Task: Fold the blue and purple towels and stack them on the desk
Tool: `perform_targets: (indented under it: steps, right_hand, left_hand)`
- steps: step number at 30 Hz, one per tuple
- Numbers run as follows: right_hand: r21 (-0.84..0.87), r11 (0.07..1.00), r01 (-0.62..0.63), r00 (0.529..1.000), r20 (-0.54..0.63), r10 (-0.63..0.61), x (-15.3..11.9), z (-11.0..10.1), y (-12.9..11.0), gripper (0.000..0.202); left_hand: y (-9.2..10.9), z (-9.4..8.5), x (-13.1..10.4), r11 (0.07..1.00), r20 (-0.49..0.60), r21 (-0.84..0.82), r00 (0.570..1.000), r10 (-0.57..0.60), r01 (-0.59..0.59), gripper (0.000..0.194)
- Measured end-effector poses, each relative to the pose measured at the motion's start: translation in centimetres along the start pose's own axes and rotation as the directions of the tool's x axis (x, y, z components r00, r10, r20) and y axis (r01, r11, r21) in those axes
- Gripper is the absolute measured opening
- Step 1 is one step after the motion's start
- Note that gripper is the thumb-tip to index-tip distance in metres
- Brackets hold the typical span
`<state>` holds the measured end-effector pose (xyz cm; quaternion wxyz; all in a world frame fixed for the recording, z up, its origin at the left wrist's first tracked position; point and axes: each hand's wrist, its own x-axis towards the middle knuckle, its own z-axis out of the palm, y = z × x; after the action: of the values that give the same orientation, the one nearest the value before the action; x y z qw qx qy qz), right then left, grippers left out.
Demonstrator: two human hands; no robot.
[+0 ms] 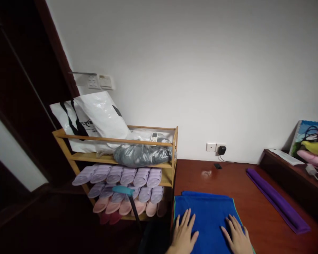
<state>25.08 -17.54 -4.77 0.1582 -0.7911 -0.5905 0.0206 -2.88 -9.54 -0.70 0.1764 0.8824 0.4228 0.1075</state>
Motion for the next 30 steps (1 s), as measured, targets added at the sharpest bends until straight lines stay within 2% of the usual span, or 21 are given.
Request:
perform_targets:
  steps: [2,4,6,8,9,11,13,16,19,21,23,25,28,30]
  right_hand:
    - [0.029,1.000,0.005,1.000,-0.013,-0.004,1.1,-0.9,-2.1,0.064]
    - [0.099,0.990,0.097,0.995,0.004,-0.098,2.9,-1.4,-5.4,0.061]
    - [0.169,0.966,0.195,0.976,0.069,-0.209,4.7,-1.1,-8.7,0.060]
    - [0.187,0.959,0.215,0.962,0.128,-0.241,6.1,-0.2,-10.5,0.061]
    - [0.171,0.965,0.197,0.965,0.141,-0.222,6.6,0.3,-10.6,0.062]
    - [0.113,0.985,0.132,0.980,0.132,-0.146,7.3,1.3,-9.0,0.065]
    - [0.052,0.998,0.042,0.994,0.098,-0.047,7.6,1.7,-5.8,0.067]
    - [0.001,0.994,-0.112,0.991,0.073,0.112,7.6,1.3,-0.4,0.070]
    - [-0.030,0.984,-0.173,0.980,0.090,0.175,6.9,0.0,2.5,0.070]
    - [-0.067,0.987,-0.147,0.988,0.047,0.150,5.7,-0.8,2.4,0.069]
    - [-0.078,0.991,-0.107,0.994,-0.026,0.105,3.7,-1.4,1.1,0.068]
    - [-0.042,0.998,-0.052,0.998,-0.041,0.050,1.2,-1.7,-0.7,0.065]
    - [0.013,1.000,0.012,0.999,0.050,-0.013,-1.9,-1.7,-2.5,0.061]
    - [0.014,1.000,0.026,0.997,0.076,-0.027,-3.0,-1.5,-2.6,0.060]
  left_hand:
    - [0.4,-0.1,1.3,0.999,-0.090,0.030,0.995,-0.039,0.041,0.062]
    - [0.6,-0.1,3.3,0.997,-0.149,0.055,0.987,-0.053,0.062,0.060]
    - [0.4,0.0,5.2,0.995,-0.129,0.065,0.990,-0.063,0.071,0.059]
    - [-0.3,0.4,6.5,0.994,-0.095,0.074,0.992,-0.079,0.086,0.057]
    - [-0.8,0.6,6.8,0.993,-0.089,0.080,0.993,-0.083,0.090,0.056]
    - [-2.0,1.0,7.1,0.992,-0.111,0.090,0.990,-0.082,0.092,0.055]
    - [-3.0,1.2,7.1,0.990,-0.140,0.099,0.986,-0.088,0.102,0.055]
    - [-3.7,0.8,7.5,0.988,-0.144,0.109,0.985,-0.091,0.107,0.056]
    - [-3.8,-0.2,7.9,0.994,-0.120,0.095,0.991,-0.051,0.062,0.055]
    - [-4.1,-0.7,7.6,0.997,-0.164,0.073,0.987,0.002,0.010,0.050]
    - [-4.6,-0.8,6.6,0.997,-0.260,0.062,0.964,0.058,-0.044,0.046]
    - [-5.3,-0.6,5.1,0.992,-0.307,0.084,0.944,0.118,-0.097,0.045]
    - [-6.2,-0.5,3.2,0.979,-0.222,0.144,0.960,0.173,-0.143,0.049]
    - [-6.3,-1.0,2.7,0.979,-0.166,0.175,0.977,0.133,-0.104,0.049]
